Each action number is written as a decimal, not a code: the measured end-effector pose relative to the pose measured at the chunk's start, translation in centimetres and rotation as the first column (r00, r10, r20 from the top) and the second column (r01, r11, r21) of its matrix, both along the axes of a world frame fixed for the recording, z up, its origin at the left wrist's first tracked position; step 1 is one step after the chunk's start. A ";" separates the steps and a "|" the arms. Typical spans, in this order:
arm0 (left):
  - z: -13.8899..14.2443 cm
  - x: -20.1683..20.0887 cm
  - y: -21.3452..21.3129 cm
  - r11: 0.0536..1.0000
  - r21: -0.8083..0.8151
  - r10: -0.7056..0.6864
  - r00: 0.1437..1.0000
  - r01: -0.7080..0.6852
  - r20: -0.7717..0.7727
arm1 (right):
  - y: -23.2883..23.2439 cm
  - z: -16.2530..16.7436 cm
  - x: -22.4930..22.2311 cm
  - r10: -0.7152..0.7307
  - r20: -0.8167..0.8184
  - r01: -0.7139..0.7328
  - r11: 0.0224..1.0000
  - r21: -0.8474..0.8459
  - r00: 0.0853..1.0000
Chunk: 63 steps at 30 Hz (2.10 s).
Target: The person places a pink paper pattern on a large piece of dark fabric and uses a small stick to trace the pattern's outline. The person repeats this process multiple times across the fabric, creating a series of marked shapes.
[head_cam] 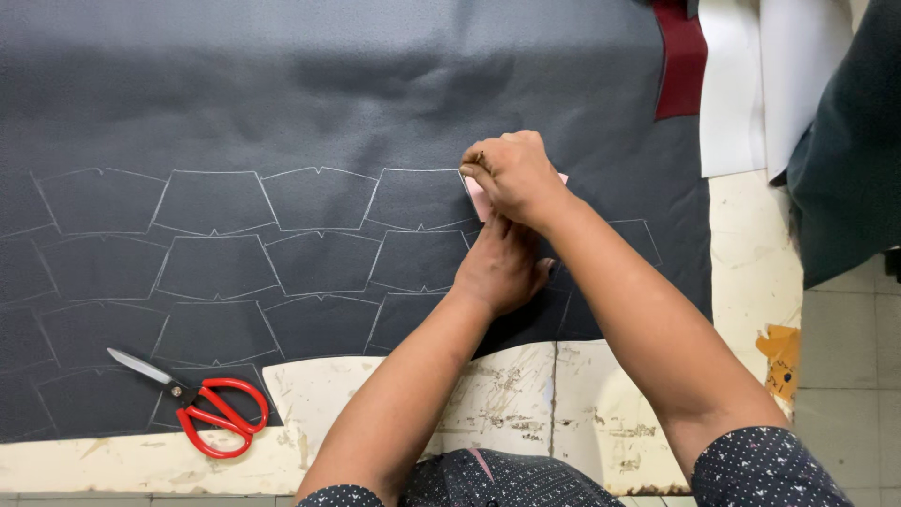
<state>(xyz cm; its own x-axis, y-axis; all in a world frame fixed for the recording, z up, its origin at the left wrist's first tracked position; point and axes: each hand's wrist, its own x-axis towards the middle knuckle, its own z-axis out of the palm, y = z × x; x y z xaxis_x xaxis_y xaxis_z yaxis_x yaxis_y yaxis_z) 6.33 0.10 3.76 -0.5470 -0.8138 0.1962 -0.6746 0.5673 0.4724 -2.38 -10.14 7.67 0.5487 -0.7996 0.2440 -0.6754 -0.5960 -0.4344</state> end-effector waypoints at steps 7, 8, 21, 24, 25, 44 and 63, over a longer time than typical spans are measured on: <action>-0.3 0.1 0.0 1.000 0.007 -0.007 0.999 0.008 -0.043 | 0.0 -0.4 0.0 -0.054 0.017 0.054 0.998 0.024 0.998; -0.3 0.1 0.0 1.000 -0.002 -0.005 0.999 0.005 -0.033 | 0.1 -0.4 -0.1 -0.059 0.026 0.059 0.998 0.014 0.998; -0.5 -0.2 0.2 0.988 -0.146 0.061 0.998 -0.057 0.023 | -0.3 1.0 -5.1 -0.131 -0.018 0.131 0.991 0.006 0.991; -0.7 -0.2 0.2 0.989 -0.132 0.067 0.998 -0.065 0.017 | 0.2 0.7 -5.6 -0.169 -0.032 0.169 0.986 -0.010 0.985; -0.7 -0.2 0.2 0.990 -0.127 0.071 0.997 -0.069 0.009 | 0.3 0.7 -5.7 -0.174 -0.021 0.175 0.984 0.028 0.984; -0.9 -0.3 0.3 0.984 -0.160 0.077 0.997 -0.079 -0.019 | 1.3 0.7 -7.0 -0.231 0.050 0.229 0.972 0.050 0.972; 0.0 1.3 -6.1 0.972 0.232 0.119 0.926 -0.035 -0.358 | 4.0 0.9 -11.9 -0.329 -0.037 0.328 0.944 -0.035 0.944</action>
